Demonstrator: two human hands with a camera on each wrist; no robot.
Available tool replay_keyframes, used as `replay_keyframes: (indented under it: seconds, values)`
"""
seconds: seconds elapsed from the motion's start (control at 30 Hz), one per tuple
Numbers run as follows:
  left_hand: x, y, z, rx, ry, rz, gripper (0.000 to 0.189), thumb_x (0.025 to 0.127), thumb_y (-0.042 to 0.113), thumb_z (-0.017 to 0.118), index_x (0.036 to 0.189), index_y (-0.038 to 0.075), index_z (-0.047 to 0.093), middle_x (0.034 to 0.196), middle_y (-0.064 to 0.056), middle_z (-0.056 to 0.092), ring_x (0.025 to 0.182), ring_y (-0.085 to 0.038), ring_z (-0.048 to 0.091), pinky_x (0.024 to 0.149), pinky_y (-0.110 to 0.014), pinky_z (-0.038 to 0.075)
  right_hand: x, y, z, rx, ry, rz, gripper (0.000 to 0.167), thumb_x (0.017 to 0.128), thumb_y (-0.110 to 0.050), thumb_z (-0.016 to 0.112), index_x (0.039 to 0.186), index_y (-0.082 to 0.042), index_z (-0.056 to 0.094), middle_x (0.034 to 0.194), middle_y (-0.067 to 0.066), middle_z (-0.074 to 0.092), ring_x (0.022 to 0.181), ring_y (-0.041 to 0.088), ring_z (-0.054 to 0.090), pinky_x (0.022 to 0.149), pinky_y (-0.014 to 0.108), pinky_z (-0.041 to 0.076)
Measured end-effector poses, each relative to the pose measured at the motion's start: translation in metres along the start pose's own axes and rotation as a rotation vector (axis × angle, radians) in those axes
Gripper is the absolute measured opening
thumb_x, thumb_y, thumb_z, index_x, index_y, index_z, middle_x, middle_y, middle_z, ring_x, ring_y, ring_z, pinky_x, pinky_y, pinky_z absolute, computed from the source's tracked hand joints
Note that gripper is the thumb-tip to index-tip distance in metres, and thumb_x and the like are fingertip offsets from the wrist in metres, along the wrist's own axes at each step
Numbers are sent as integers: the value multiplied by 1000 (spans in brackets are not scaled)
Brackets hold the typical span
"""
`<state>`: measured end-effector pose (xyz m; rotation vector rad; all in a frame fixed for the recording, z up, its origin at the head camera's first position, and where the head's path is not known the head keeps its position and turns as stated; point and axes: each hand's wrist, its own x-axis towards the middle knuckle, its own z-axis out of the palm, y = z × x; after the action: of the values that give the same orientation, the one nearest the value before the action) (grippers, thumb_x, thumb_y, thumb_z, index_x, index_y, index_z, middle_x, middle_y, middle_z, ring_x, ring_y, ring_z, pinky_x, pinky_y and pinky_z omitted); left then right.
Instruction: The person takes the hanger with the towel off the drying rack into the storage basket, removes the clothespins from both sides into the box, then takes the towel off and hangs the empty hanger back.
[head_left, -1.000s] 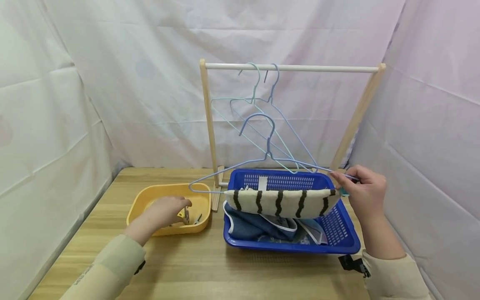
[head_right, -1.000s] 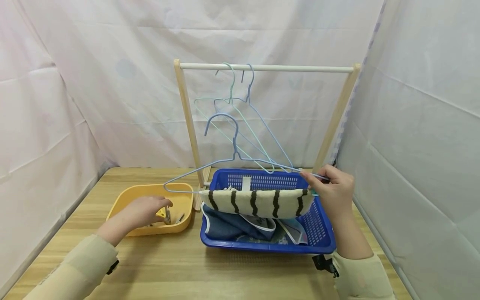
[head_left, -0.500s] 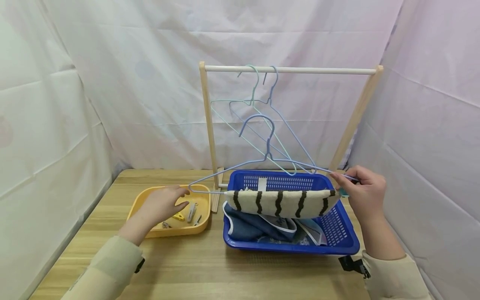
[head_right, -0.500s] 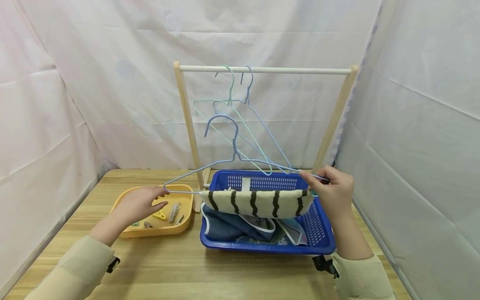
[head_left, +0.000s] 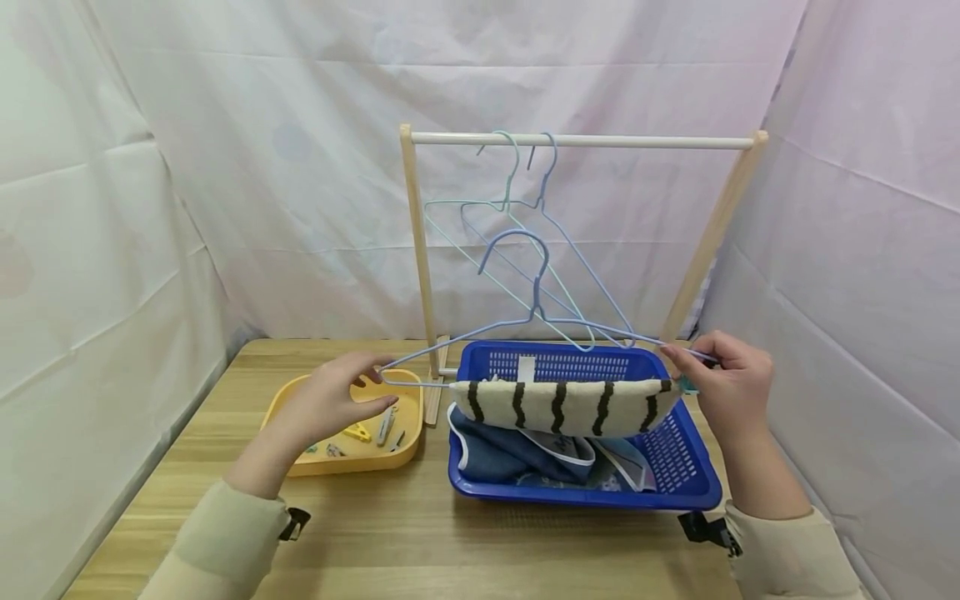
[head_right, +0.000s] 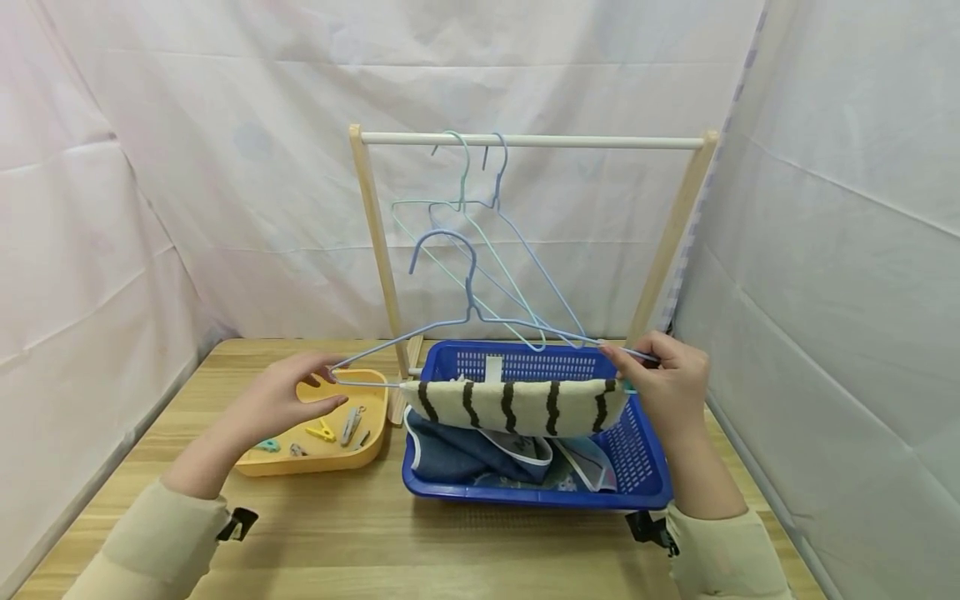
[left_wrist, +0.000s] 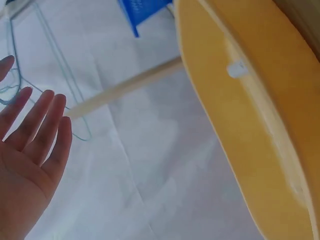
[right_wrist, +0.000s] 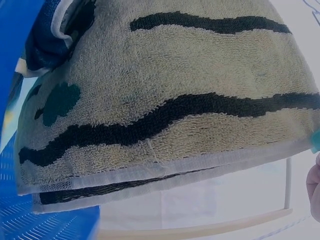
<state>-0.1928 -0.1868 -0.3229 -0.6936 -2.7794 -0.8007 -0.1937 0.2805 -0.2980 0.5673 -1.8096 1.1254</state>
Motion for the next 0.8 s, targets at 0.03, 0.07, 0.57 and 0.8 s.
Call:
replay_keyframes:
  seconds: [0.03,0.07,0.57,0.8]
  values:
    - [0,4,-1,-43,-2,2,51,86,32,76,130,12,60,110,0,65,97,-21,62,80,-43,53,0,0,0,3,0,-2,33,74,-3,84,56,1,57,54,-7,51,47,1,30,44,16,24]
    - [0,7,-1,-75,-3,9,51,86,31,76,131,12,60,110,0,65,98,-21,62,81,-43,53,0,0,0,8,0,-3,34,74,-3,84,56,1,57,54,-7,51,47,1,30,44,17,24]
    - [8,38,2,-238,36,38,8,98,19,61,97,14,66,84,5,68,74,-9,61,64,-31,52,-3,2,0,52,-9,-6,33,76,-4,83,56,3,58,54,-7,55,44,1,30,43,17,24]
    - [9,42,4,-236,55,47,9,99,17,59,94,12,65,84,4,68,77,-10,64,66,-32,53,-4,3,-1,43,-7,2,31,75,0,83,56,3,58,55,-8,59,42,2,30,42,17,24]
